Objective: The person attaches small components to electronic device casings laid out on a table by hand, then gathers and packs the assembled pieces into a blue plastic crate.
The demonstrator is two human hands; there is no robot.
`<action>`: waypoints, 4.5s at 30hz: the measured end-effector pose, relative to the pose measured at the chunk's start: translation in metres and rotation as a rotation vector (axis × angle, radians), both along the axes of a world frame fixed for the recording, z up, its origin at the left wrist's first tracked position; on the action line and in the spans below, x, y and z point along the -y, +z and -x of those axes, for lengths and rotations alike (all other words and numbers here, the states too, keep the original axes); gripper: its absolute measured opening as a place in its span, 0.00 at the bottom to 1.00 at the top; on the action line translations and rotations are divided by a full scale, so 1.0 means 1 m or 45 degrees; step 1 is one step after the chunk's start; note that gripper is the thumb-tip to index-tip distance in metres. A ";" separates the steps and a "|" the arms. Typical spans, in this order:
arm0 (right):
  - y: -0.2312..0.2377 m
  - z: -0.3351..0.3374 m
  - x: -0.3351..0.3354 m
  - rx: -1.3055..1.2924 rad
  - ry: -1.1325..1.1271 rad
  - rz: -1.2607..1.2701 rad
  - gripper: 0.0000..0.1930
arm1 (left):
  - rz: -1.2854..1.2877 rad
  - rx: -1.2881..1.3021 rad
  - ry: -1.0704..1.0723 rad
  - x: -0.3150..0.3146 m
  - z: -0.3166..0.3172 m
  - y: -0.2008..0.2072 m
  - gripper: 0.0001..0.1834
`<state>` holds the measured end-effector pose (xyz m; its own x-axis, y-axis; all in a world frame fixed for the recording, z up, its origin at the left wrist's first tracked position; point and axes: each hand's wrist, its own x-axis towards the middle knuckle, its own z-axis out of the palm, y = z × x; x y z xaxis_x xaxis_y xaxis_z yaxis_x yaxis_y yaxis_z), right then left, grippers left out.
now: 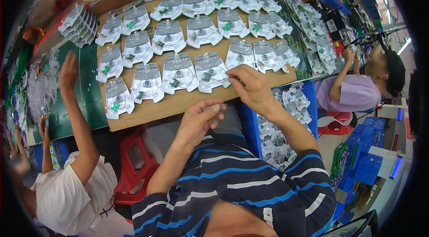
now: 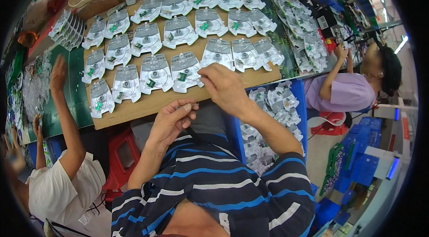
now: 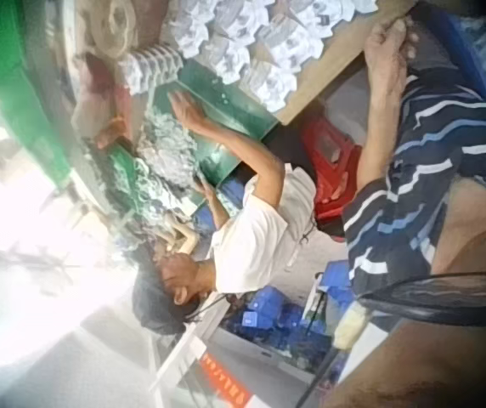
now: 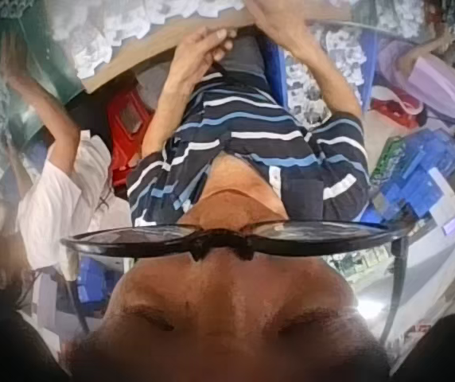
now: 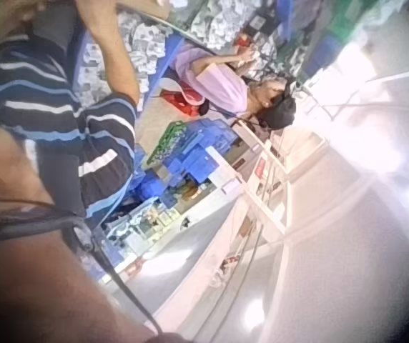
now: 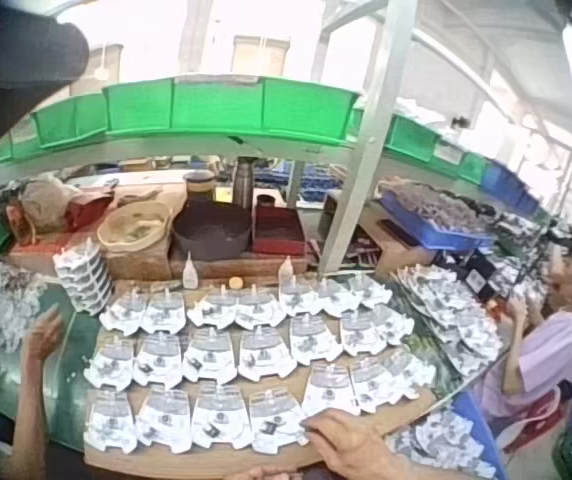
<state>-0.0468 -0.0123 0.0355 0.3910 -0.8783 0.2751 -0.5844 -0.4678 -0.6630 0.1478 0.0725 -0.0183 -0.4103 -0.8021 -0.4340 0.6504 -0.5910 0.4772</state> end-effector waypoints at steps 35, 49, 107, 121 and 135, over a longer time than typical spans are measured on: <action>0.015 -0.023 -0.017 -0.049 -0.008 -0.808 0.16 | 0.096 0.065 0.232 0.008 0.003 0.000 0.15; 0.028 -0.057 0.015 0.068 0.406 0.035 0.10 | -0.008 -0.255 0.274 0.037 -0.037 0.014 0.14; 0.049 -0.044 0.034 -0.009 0.278 -0.656 0.10 | 0.273 0.135 0.092 0.046 -0.035 0.034 0.15; -0.023 -0.087 0.224 -0.614 -0.044 0.216 0.12 | 0.109 -0.127 0.135 0.057 -0.060 0.031 0.14; 0.013 -0.103 0.194 -0.739 -0.030 0.227 0.16 | 0.176 0.182 0.390 0.046 -0.062 0.044 0.19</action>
